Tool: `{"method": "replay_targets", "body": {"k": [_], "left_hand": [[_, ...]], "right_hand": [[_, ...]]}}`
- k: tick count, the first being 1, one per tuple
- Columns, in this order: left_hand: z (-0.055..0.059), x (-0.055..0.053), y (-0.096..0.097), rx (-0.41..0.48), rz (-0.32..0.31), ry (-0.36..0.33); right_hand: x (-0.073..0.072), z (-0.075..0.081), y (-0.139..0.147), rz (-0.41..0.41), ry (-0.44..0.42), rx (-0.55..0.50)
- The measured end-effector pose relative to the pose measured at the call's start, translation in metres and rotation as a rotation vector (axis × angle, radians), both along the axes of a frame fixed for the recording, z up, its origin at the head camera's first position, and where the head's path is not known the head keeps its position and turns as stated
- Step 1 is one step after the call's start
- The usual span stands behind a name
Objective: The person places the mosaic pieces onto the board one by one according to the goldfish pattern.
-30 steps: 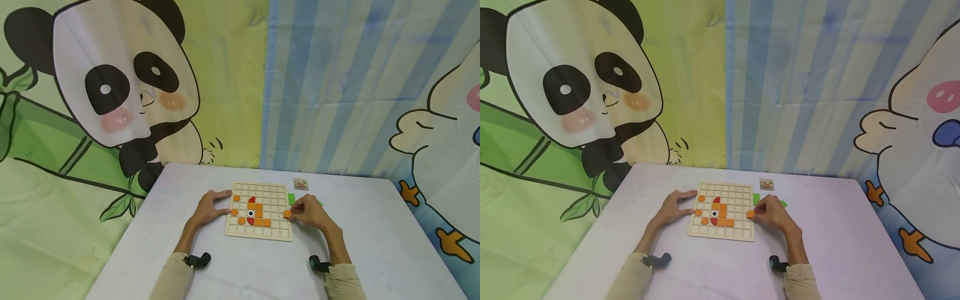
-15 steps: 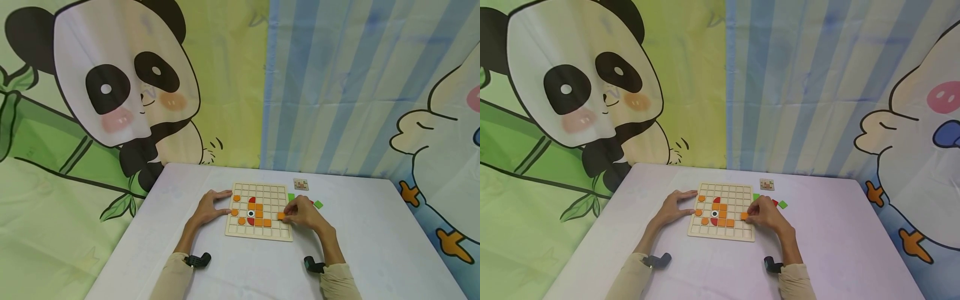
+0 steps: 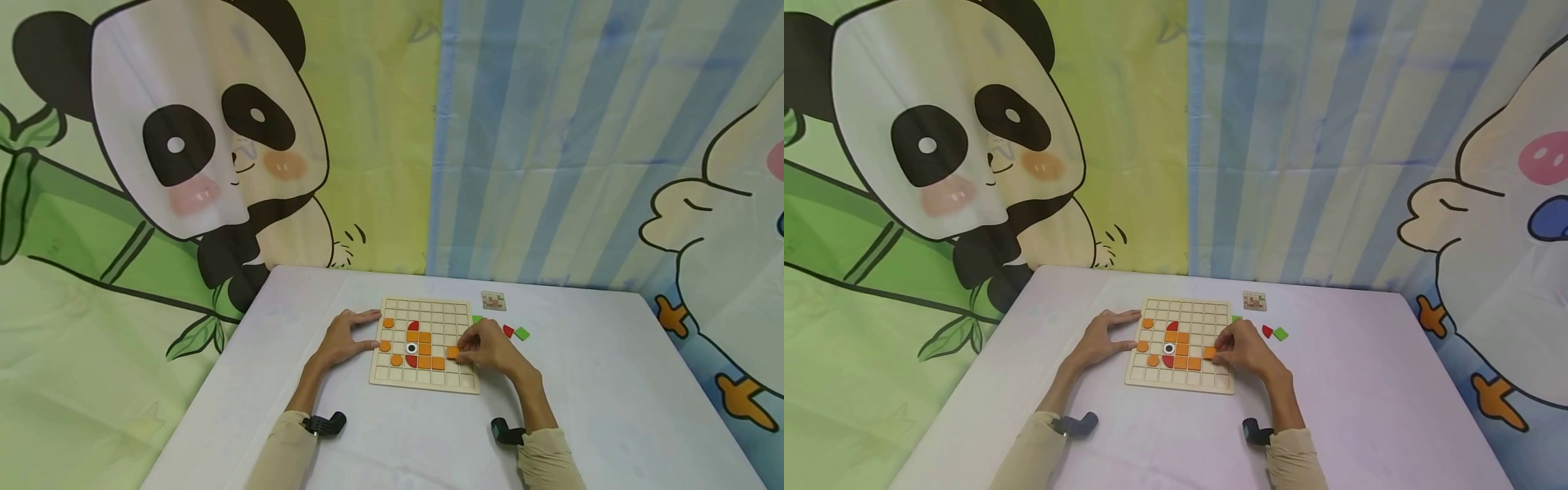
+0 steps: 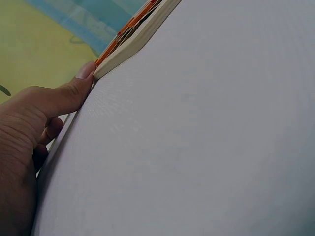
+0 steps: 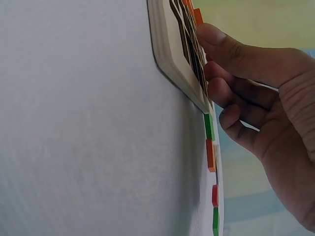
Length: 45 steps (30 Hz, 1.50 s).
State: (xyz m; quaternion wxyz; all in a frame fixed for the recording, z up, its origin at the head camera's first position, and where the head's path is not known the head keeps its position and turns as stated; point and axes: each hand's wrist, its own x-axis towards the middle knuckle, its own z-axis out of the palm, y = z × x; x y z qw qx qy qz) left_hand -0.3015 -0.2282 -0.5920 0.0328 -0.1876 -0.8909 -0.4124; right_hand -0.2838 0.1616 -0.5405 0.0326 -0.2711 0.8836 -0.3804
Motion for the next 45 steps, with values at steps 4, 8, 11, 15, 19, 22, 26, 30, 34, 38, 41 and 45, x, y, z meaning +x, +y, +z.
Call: {"method": "replay_targets", "body": {"k": [4, 8, 11, 15, 19, 22, 26, 30, 34, 38, 41, 45], "left_hand": [[0.000, 0.000, 0.001, -0.006, 0.003, 0.002], [0.000, -0.001, 0.001, -0.012, 0.007, 0.006], [-0.001, -0.002, 0.001, -0.012, 0.006, -0.001], [-0.001, -0.002, 0.001, -0.013, 0.001, -0.005], [-0.001, -0.002, 0.001, -0.015, -0.001, -0.004], [0.000, -0.001, 0.002, -0.011, -0.002, -0.005], [0.000, -0.001, 0.002, -0.010, -0.002, 0.000], [0.000, -0.001, 0.002, -0.014, -0.004, 0.006], [0.000, -0.002, 0.001, -0.016, -0.003, 0.006], [0.001, -0.001, 0.000, -0.009, 0.000, -0.002], [0.001, 0.000, 0.001, -0.010, 0.004, -0.001], [0.002, 0.001, 0.001, -0.011, 0.014, -0.004]], "right_hand": [[-0.002, -0.002, -0.002, 0.006, 0.011, 0.008], [-0.003, -0.002, -0.004, 0.011, 0.010, 0.007], [-0.005, -0.002, -0.007, 0.016, 0.004, 0.001], [-0.006, -0.002, -0.009, 0.035, 0.011, -0.012], [-0.006, -0.002, -0.013, 0.051, 0.018, -0.021], [-0.006, -0.001, -0.015, 0.061, 0.019, -0.022], [-0.006, -0.001, -0.016, 0.062, 0.022, -0.016], [-0.006, -0.001, -0.016, 0.060, 0.026, -0.018], [-0.006, -0.003, -0.017, 0.063, 0.035, -0.032], [-0.006, -0.005, -0.019, 0.055, 0.017, -0.032], [-0.005, -0.006, -0.022, 0.038, -0.012, -0.022], [-0.005, -0.006, -0.025, 0.032, -0.019, -0.019]]}}
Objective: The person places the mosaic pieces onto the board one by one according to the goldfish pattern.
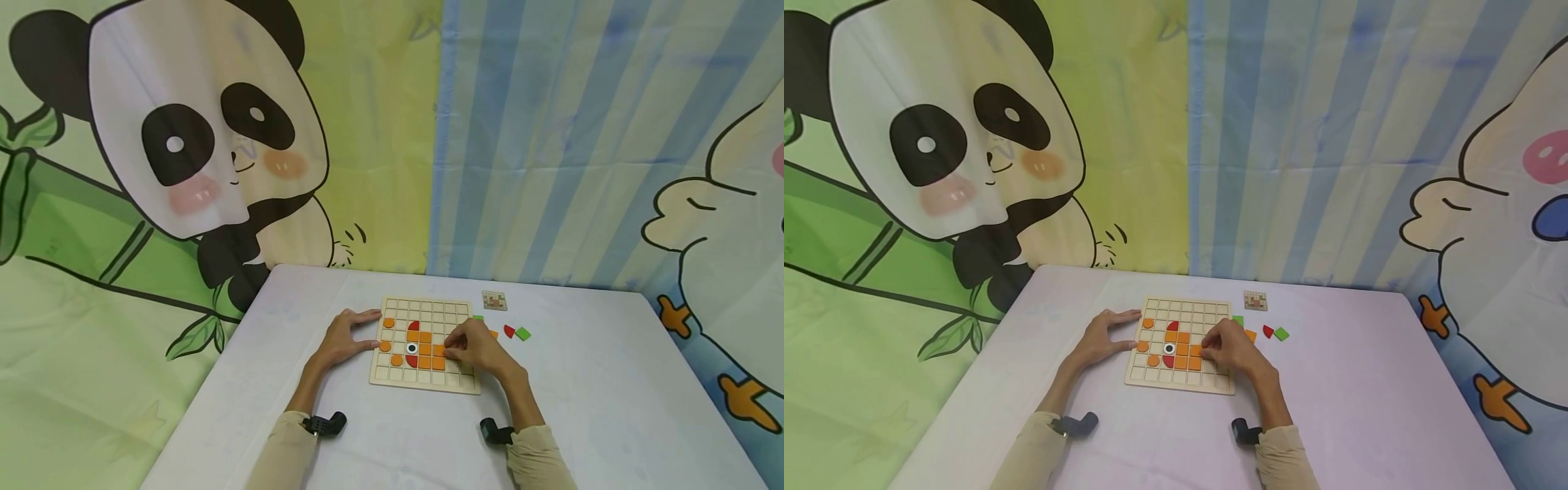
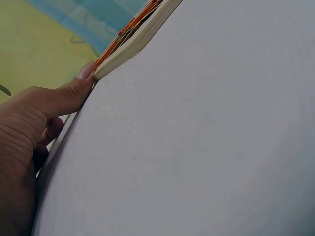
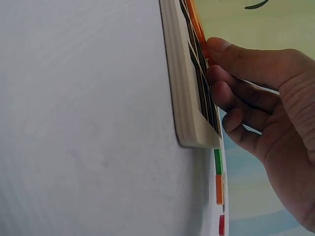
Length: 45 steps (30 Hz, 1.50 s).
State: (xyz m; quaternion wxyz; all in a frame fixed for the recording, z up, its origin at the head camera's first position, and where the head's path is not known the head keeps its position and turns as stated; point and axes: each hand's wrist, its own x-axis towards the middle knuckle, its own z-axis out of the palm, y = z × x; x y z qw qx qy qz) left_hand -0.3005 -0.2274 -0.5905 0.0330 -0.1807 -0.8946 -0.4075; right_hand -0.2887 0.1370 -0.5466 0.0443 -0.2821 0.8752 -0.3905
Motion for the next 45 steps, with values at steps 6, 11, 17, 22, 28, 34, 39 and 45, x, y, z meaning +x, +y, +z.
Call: {"method": "replay_targets", "body": {"k": [6, 11, 17, 22, 28, 34, 39, 45], "left_hand": [[0.001, 0.000, 0.000, -0.006, 0.006, -0.003], [0.001, 0.000, 0.000, -0.009, 0.006, 0.001], [0.000, 0.000, 0.000, -0.003, -0.007, -0.004], [0.000, 0.000, -0.001, -0.012, -0.005, 0.002], [-0.001, -0.001, -0.001, -0.016, -0.001, -0.004], [-0.001, -0.002, 0.000, -0.007, -0.005, -0.003], [0.000, -0.002, 0.000, -0.006, 0.000, -0.015], [0.000, 0.000, 0.000, -0.009, 0.004, -0.008]], "right_hand": [[0.001, 0.001, -0.004, 0.002, -0.006, 0.003], [0.001, 0.002, -0.003, 0.008, 0.005, 0.004], [0.001, 0.008, 0.009, -0.044, 0.025, -0.002], [-0.002, 0.010, 0.026, -0.135, 0.049, 0.039], [-0.006, 0.010, 0.048, -0.239, 0.061, 0.055], [-0.009, 0.009, 0.062, -0.287, 0.050, 0.077], [-0.010, 0.007, 0.071, -0.316, 0.044, 0.084], [-0.008, 0.005, 0.078, -0.354, 0.040, 0.089]]}}
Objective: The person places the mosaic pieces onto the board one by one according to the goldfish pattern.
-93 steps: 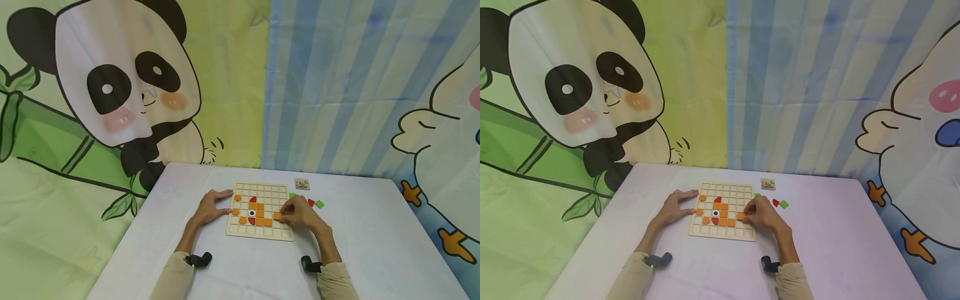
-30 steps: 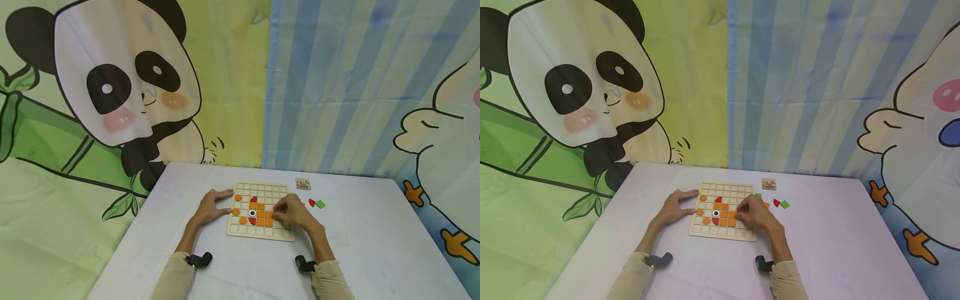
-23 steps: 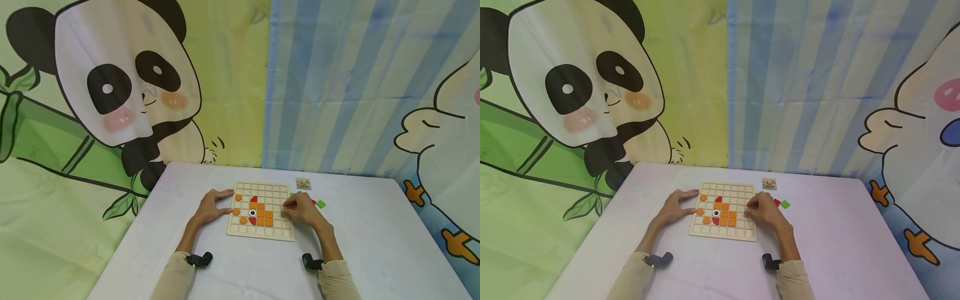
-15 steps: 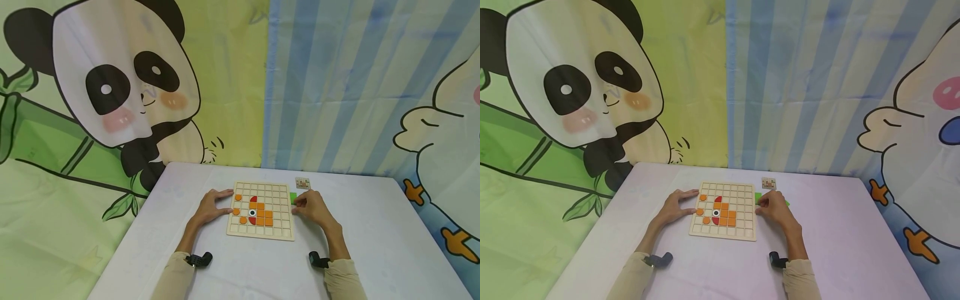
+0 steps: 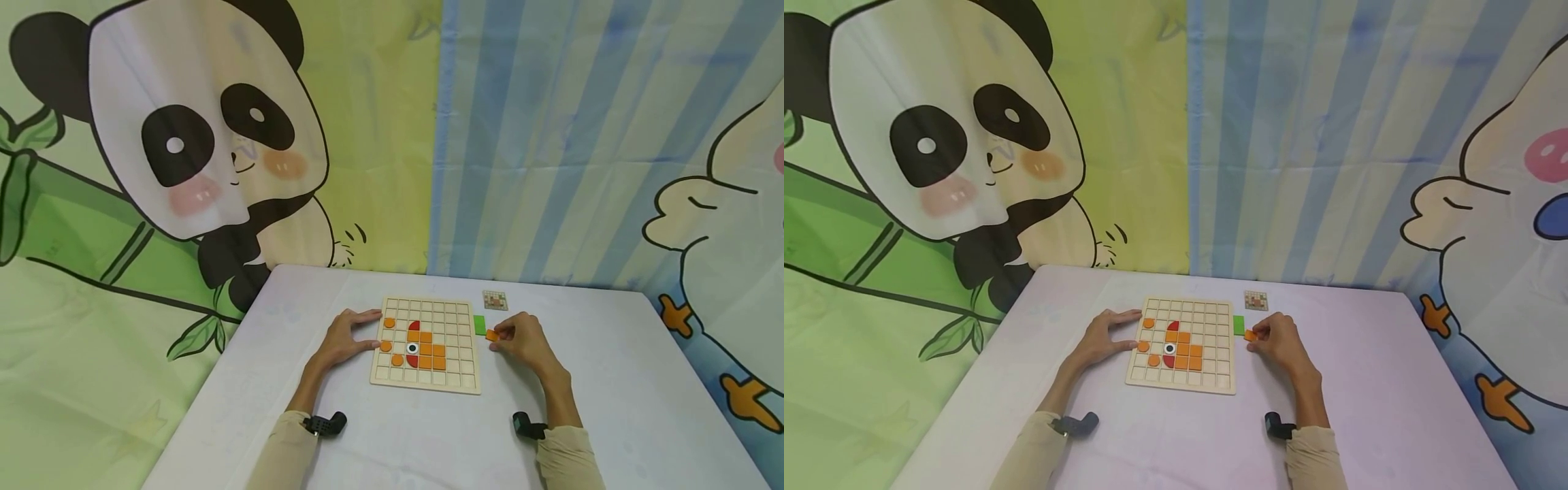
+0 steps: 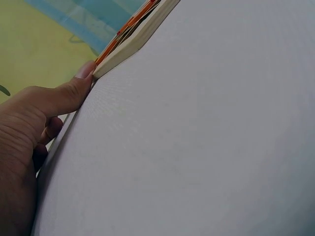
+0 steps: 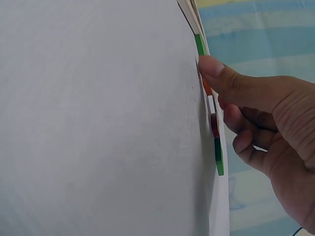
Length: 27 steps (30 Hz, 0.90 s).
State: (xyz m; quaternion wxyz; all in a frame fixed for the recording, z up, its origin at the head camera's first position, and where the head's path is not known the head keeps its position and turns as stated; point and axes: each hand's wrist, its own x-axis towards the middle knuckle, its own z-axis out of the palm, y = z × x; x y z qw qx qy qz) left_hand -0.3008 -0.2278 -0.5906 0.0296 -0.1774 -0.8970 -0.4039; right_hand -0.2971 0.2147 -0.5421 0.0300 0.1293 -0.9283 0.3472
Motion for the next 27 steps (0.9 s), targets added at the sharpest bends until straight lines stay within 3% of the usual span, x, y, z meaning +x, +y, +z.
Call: {"method": "replay_targets", "body": {"k": [9, 27], "left_hand": [[0.0014, 0.0009, 0.0003, 0.009, 0.005, -0.006], [-0.0023, -0.0005, -0.0004, 0.000, 0.001, 0.002]], "right_hand": [[-0.0013, -0.0051, 0.0070, -0.021, -0.008, 0.023], [0.0011, -0.0049, 0.0098, 0.020, -0.017, 0.019]]}}
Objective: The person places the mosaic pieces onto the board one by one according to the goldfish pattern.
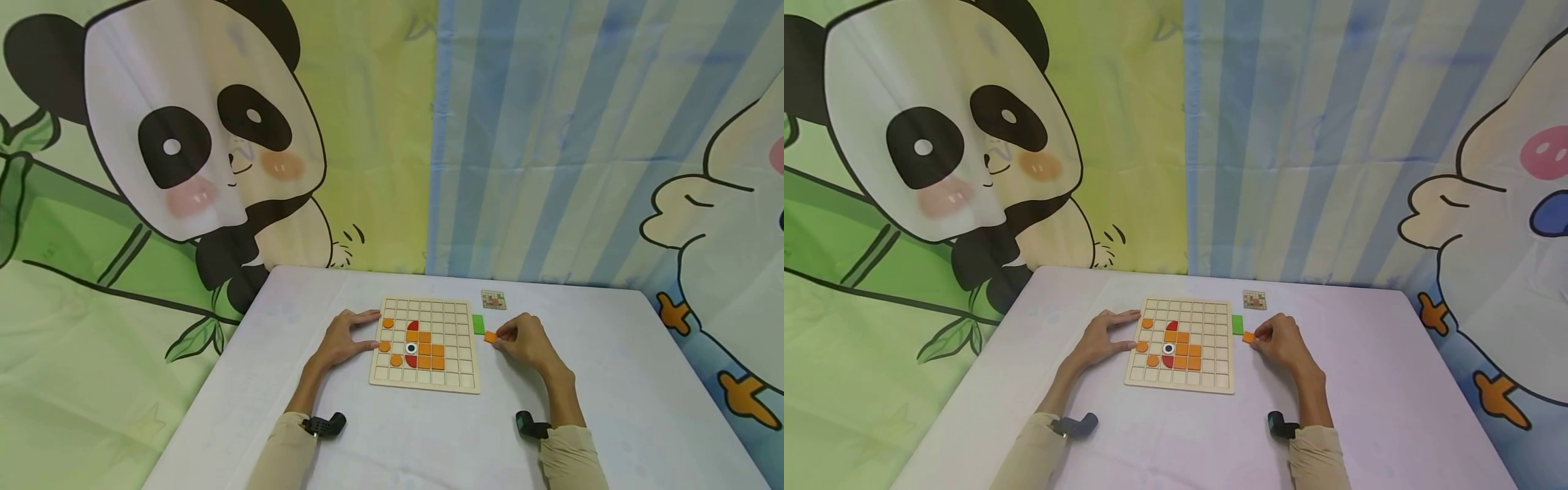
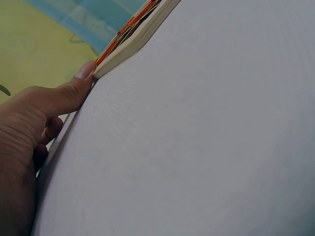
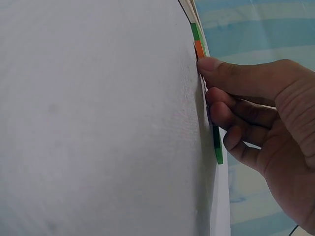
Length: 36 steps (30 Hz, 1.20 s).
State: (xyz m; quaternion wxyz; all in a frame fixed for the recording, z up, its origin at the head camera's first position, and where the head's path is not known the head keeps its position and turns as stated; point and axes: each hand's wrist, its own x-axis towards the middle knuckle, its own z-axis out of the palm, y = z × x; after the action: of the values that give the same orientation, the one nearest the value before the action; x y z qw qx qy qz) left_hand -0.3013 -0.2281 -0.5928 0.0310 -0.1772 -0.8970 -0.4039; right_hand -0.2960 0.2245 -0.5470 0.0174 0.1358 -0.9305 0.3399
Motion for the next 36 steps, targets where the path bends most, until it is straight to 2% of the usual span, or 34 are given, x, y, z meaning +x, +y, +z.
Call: {"method": "replay_targets", "body": {"k": [18, 29, 36], "left_hand": [[0.003, 0.002, -0.001, 0.002, 0.000, 0.001], [0.002, 0.002, -0.001, 0.005, 0.000, 0.003], [0.005, 0.003, 0.002, 0.001, 0.000, -0.009]], "right_hand": [[0.007, 0.006, -0.002, 0.007, -0.031, -0.010], [0.005, 0.012, -0.010, 0.073, -0.007, -0.044], [0.003, 0.007, -0.022, 0.139, 0.027, -0.087]]}}
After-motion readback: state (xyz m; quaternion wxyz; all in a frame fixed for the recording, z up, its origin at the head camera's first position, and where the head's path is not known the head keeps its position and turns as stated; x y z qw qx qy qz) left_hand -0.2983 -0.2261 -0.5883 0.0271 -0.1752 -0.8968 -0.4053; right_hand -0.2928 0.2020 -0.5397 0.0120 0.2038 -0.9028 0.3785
